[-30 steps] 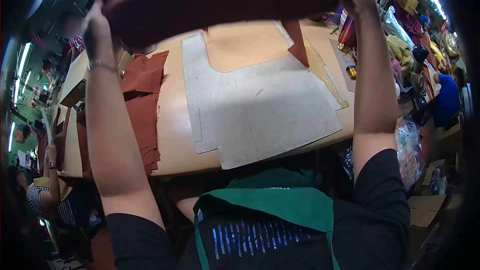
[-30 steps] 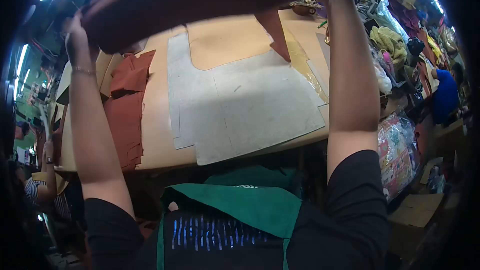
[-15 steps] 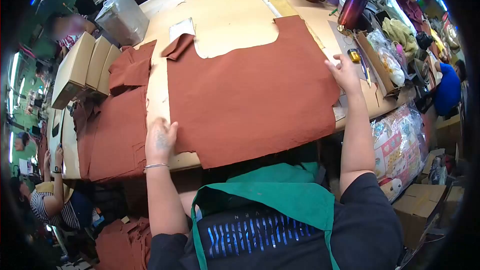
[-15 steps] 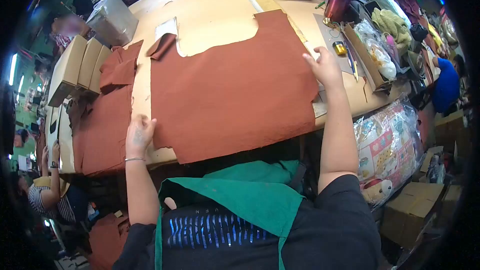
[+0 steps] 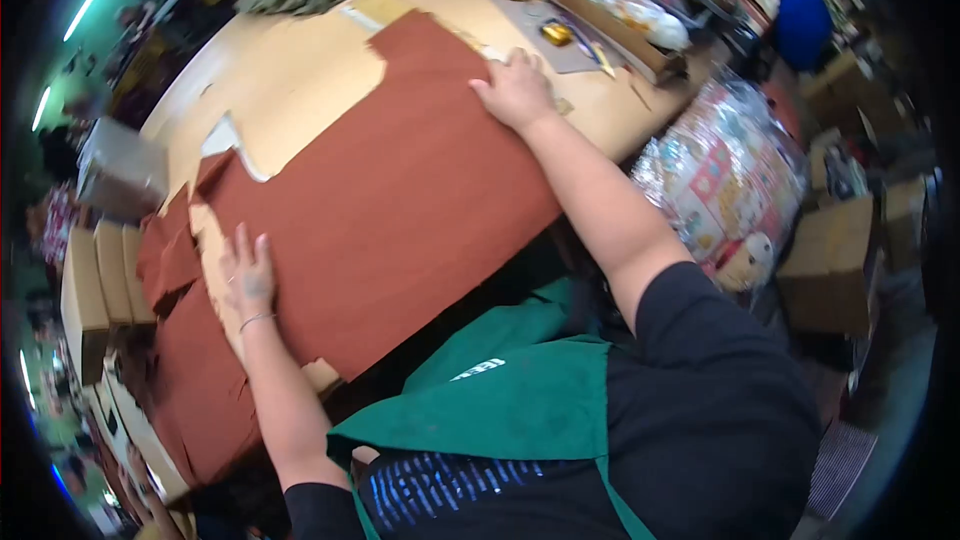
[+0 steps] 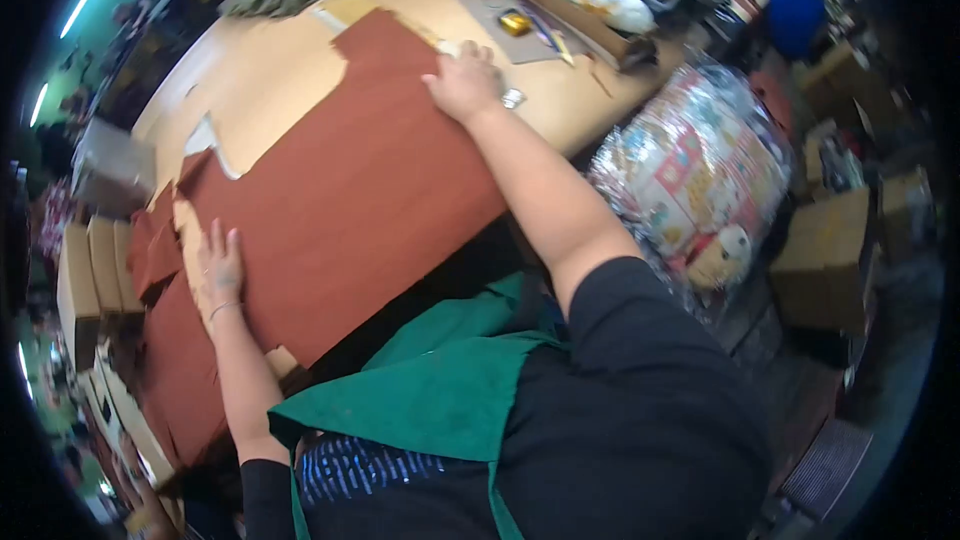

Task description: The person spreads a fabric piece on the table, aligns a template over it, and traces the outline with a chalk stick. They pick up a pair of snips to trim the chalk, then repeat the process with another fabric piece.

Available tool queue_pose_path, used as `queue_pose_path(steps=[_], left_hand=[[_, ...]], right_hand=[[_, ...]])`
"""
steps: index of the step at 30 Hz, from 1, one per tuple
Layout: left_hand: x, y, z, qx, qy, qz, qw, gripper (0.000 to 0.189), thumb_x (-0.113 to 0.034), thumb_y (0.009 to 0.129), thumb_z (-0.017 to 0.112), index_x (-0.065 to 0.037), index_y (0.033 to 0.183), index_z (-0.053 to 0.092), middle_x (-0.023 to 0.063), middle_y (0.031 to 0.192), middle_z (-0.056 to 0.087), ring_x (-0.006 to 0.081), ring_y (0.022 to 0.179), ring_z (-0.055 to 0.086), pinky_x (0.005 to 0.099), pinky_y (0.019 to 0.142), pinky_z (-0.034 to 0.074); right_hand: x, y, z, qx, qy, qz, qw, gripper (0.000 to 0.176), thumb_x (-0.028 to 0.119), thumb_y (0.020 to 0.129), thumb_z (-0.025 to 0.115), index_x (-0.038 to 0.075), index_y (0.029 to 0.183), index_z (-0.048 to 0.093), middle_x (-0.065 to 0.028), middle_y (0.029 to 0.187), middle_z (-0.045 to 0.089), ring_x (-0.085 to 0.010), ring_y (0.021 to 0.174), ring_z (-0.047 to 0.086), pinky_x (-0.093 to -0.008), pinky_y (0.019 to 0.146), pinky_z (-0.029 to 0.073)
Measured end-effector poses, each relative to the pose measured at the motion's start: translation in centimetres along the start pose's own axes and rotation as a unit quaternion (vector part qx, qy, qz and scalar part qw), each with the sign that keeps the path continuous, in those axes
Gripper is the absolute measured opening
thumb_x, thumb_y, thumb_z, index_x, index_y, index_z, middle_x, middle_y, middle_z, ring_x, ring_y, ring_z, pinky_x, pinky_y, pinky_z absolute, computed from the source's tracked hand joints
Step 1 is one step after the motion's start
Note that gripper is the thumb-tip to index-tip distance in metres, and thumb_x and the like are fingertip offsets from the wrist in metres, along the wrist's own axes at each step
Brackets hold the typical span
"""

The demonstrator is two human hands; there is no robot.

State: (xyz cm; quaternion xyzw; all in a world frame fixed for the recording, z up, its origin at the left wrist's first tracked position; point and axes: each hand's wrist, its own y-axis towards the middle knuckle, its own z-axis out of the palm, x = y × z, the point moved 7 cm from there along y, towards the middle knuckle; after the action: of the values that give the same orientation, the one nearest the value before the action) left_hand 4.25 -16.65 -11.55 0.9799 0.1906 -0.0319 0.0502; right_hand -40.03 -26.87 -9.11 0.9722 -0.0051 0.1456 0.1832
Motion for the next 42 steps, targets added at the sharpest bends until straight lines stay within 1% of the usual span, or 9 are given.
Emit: queue_pose_path(steps=[5,16,20,25,27,33,36,41,42], left_hand=[[-2.0,-2.3,-1.6,-0.09,0.076,0.003,0.993,0.055,-0.051,0.085,0.034,-0.023,0.133,0.026,0.0085,0.139,0.021,0.0295,0.129,0.015,0.0635,0.091,0.02],[-5.2,-1.7,0.3,0.022,0.017,0.081,0.996,0.059,-0.054,0.084,0.034,-0.024,0.134,0.024,0.0082,0.141,0.017,0.0304,0.129,0.015,0.0639,0.091,0.019],[-4.0,1.2,0.3,0.022,0.053,0.05,0.997,0.062,-0.058,0.083,0.03,-0.021,0.134,0.025,0.016,0.138,0.02,0.0338,0.127,0.018,0.0515,0.098,0.021],[-10.0,1.1,-4.2,-0.239,0.029,0.239,0.94,0.035,-0.031,0.077,0.058,-0.001,0.096,0.055,0.0182,0.105,0.052,0.0352,0.1,0.045,0.0414,0.085,0.038],[-14.3,1.8,-5.2,-0.232,-0.031,0.252,0.939,0.03,-0.029,0.076,0.059,-0.001,0.088,0.058,0.016,0.095,0.056,0.032,0.088,0.052,0.0389,0.076,0.043],[-24.6,12.1,0.6,0.005,-0.125,0.109,0.986,0.048,-0.049,0.078,0.047,-0.005,0.088,0.064,0.0155,0.1,0.055,0.0321,0.1,0.048,0.0438,0.082,0.041],[-28.5,15.7,2.2,0.074,-0.225,0.055,0.97,0.052,-0.051,0.076,0.048,-0.003,0.09,0.064,0.0178,0.09,0.059,0.0369,0.085,0.056,0.0405,0.078,0.045],[-32.8,15.7,1.7,0.132,-0.423,-0.077,0.893,0.034,-0.023,0.072,0.063,0.001,0.096,0.061,0.0146,0.086,0.062,0.0316,0.078,0.06,0.0386,0.076,0.046],[-34.0,16.6,3.5,0.2,-0.565,-0.076,0.797,0.036,-0.017,0.071,0.062,-0.001,0.102,0.057,0.0142,0.092,0.06,0.0302,0.082,0.059,0.0389,0.077,0.045]], right_hand=[[0.2,-0.3,-0.6,-0.011,0.01,0.048,0.999,0.042,0.037,0.075,0.057,0.0,0.095,0.057,-0.0162,0.105,0.045,-0.0316,0.101,0.042,-0.0425,0.082,0.042],[0.5,1.5,0.0,0.026,-0.005,0.03,0.999,0.044,0.038,0.077,0.055,0.001,0.101,0.054,-0.015,0.102,0.047,-0.0303,0.099,0.045,-0.0406,0.08,0.044],[0.9,3.6,1.3,0.037,0.001,0.036,0.999,0.042,0.036,0.078,0.053,0.003,0.104,0.055,-0.0137,0.108,0.047,-0.0294,0.103,0.043,-0.0389,0.083,0.041],[2.3,5.5,2.1,0.015,-0.013,-0.029,0.999,0.041,0.037,0.076,0.054,0.003,0.099,0.057,-0.0132,0.099,0.053,-0.0304,0.097,0.048,-0.0396,0.084,0.037],[2.0,5.2,2.0,-0.053,0.012,-0.028,0.998,0.041,0.035,0.071,0.06,0.003,0.096,0.057,-0.0152,0.092,0.054,-0.0316,0.09,0.049,-0.0399,0.08,0.038],[1.5,5.0,1.9,-0.061,0.034,-0.008,0.998,0.038,0.029,0.068,0.066,0.002,0.093,0.054,-0.0152,0.088,0.051,-0.0325,0.086,0.049,-0.0397,0.071,0.045],[1.4,5.1,1.8,-0.058,0.038,-0.007,0.998,0.035,0.029,0.068,0.066,0.002,0.088,0.054,-0.0142,0.086,0.05,-0.0313,0.084,0.049,-0.0393,0.07,0.044],[1.3,5.3,1.7,-0.074,0.06,-0.002,0.995,0.03,0.028,0.068,0.067,0.004,0.081,0.054,-0.0124,0.08,0.05,-0.0299,0.078,0.049,-0.0386,0.069,0.043],[1.3,5.2,1.5,-0.07,0.059,-0.001,0.996,0.03,0.028,0.068,0.067,0.004,0.081,0.054,-0.0123,0.08,0.05,-0.0298,0.077,0.049,-0.0385,0.068,0.043]])
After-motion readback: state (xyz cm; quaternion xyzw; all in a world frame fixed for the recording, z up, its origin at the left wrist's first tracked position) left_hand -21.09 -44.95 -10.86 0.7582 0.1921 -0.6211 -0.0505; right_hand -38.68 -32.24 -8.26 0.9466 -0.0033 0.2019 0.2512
